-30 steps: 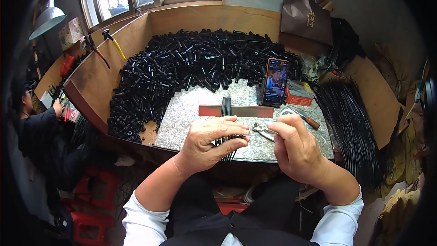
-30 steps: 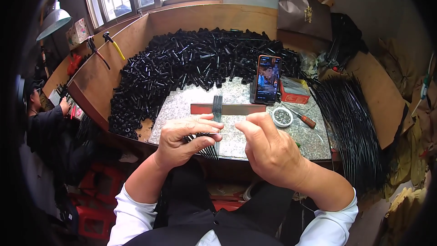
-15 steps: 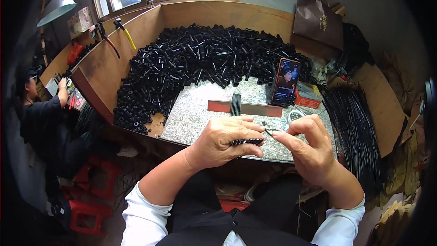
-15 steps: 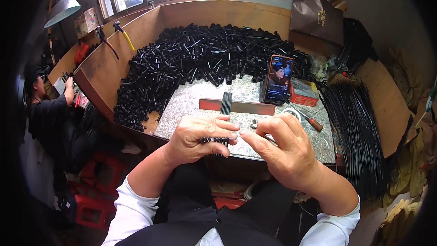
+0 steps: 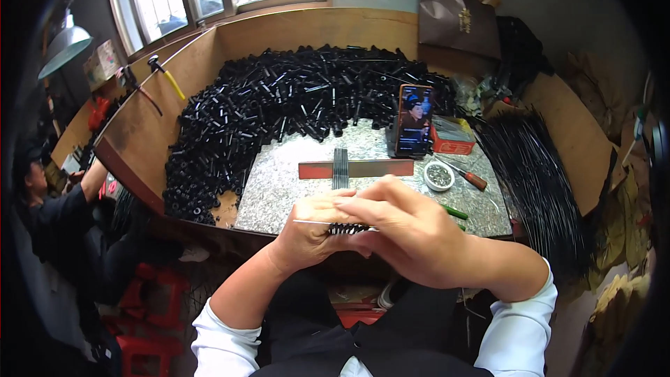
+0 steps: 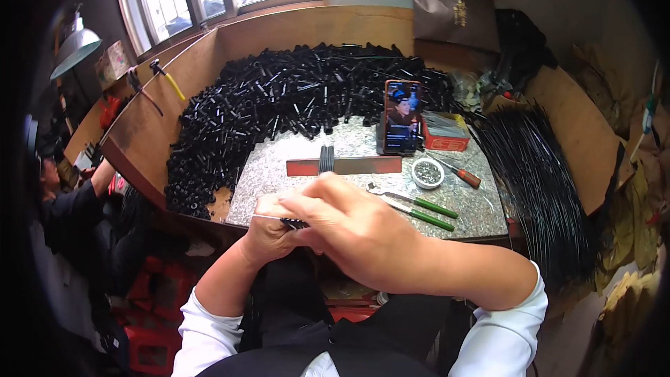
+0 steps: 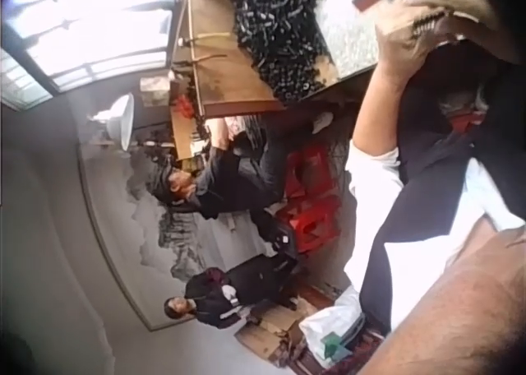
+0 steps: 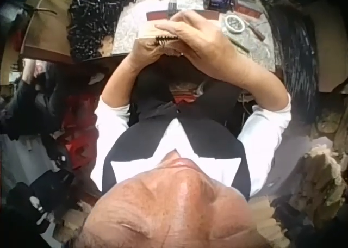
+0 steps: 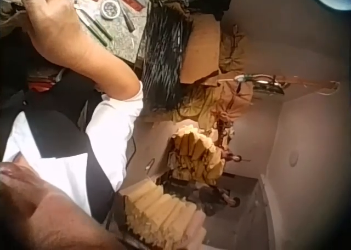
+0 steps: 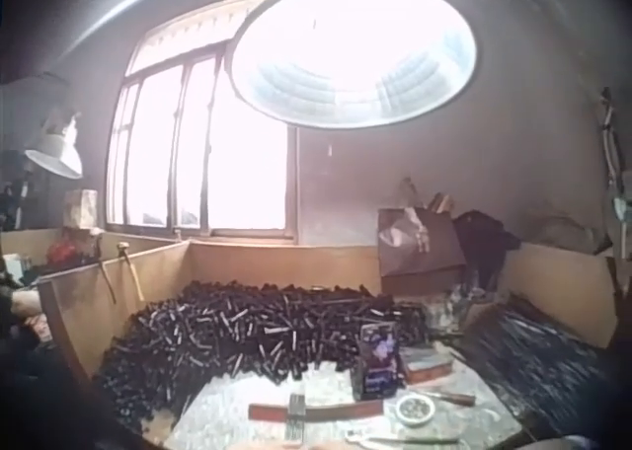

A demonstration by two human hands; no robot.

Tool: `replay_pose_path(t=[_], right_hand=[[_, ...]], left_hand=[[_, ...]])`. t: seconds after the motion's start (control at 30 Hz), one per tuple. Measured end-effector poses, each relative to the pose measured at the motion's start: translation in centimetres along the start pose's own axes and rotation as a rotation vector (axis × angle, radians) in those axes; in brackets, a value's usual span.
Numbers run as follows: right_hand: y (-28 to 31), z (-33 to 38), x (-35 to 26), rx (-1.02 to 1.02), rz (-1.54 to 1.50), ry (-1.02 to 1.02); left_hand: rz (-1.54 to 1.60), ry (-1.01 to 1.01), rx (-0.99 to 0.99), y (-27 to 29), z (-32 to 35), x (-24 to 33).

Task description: Assembling bundles of black components into a plastic connector and securing them using tools.

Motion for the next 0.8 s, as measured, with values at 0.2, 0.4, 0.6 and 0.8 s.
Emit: replay_pose_path(t=[0.2, 0.4, 0.6, 0.8], right_hand=[[-0.9, -0.7, 0.6, -0.036, 0.002, 0.014], [1.2, -2.4, 0.7, 0.020, -0.008, 0.056], [8.1, -8.1, -1.1, -0.009, 0.120, 0.050], [13.2, -9.7, -1.6, 0.263, 0.318, -0.191]], left_hand=[[-0.352, 0.098, -0.038, -2.2, 2.0, -3.7], [-0.660, 0.124, -0.328, -5.3, 4.7, -8.3], [-0.412, 0.174, -0.181, -2.4, 0.6, -4.0], [-0.209, 0.294, -0.277, -1.6, -2.8, -0.4]])
Point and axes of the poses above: each hand's wrist, its own z-axis away from the middle knuckle, its own y-axis out of the back of the hand, x = y × z, the point moved 9 cm from there along -z, towards the middle knuckle, and after that the axes turned 10 degrees about y, right-handed, at the moved point
